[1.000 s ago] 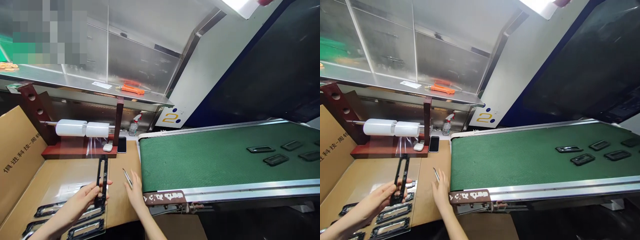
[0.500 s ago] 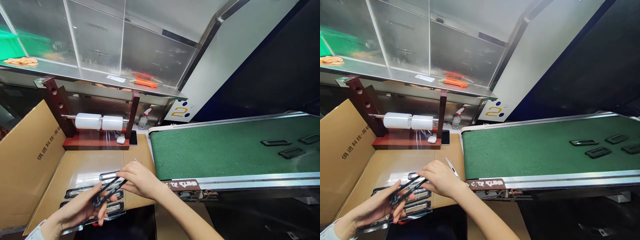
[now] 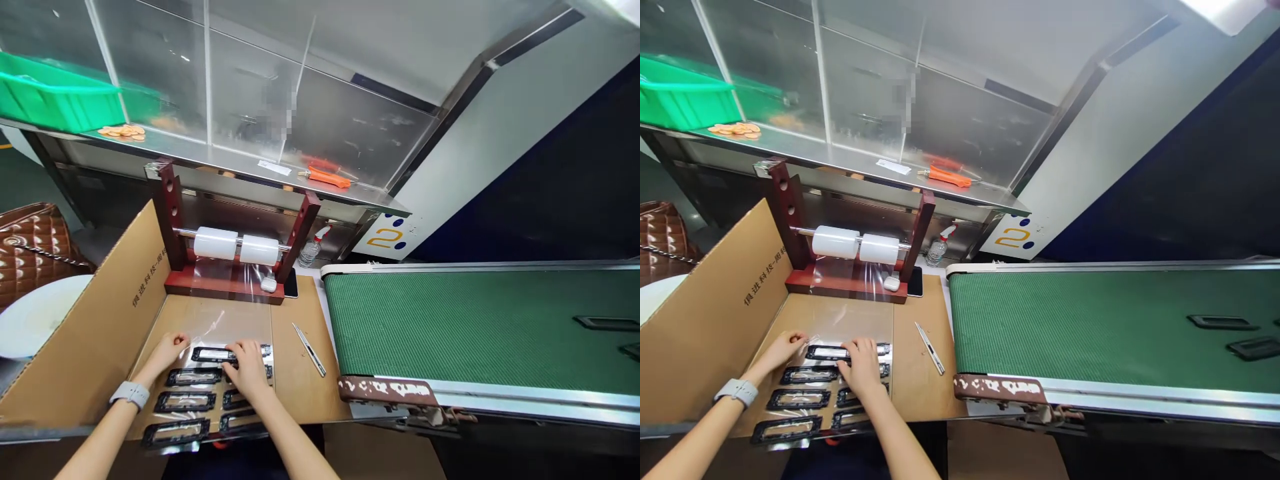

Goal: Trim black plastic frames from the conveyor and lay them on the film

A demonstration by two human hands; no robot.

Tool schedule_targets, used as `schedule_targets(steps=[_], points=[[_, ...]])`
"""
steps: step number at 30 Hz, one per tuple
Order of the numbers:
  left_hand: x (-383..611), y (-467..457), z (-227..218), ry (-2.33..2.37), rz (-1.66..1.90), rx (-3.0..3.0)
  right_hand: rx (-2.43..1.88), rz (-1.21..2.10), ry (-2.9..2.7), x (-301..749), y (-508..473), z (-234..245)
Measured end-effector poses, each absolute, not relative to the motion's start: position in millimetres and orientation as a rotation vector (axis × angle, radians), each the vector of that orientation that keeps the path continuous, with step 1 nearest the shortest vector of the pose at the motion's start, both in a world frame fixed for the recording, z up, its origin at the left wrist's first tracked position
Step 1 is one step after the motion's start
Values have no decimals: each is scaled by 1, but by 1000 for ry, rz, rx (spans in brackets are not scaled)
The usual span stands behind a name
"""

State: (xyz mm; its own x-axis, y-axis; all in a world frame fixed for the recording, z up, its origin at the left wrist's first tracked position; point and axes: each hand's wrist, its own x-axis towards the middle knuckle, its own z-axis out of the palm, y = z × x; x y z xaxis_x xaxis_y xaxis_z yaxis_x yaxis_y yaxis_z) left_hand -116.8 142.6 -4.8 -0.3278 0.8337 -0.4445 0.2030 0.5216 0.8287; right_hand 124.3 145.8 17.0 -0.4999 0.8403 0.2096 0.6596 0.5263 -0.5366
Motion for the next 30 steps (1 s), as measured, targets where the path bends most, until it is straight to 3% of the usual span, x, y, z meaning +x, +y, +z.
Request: schedule_targets(steps=[17, 30], points=[[-123, 144, -1, 1492, 849, 672, -1201, 573, -2385, 83, 157, -23], [-128, 145, -9, 1368, 1044, 541, -1153, 581, -2346, 84, 160, -23]])
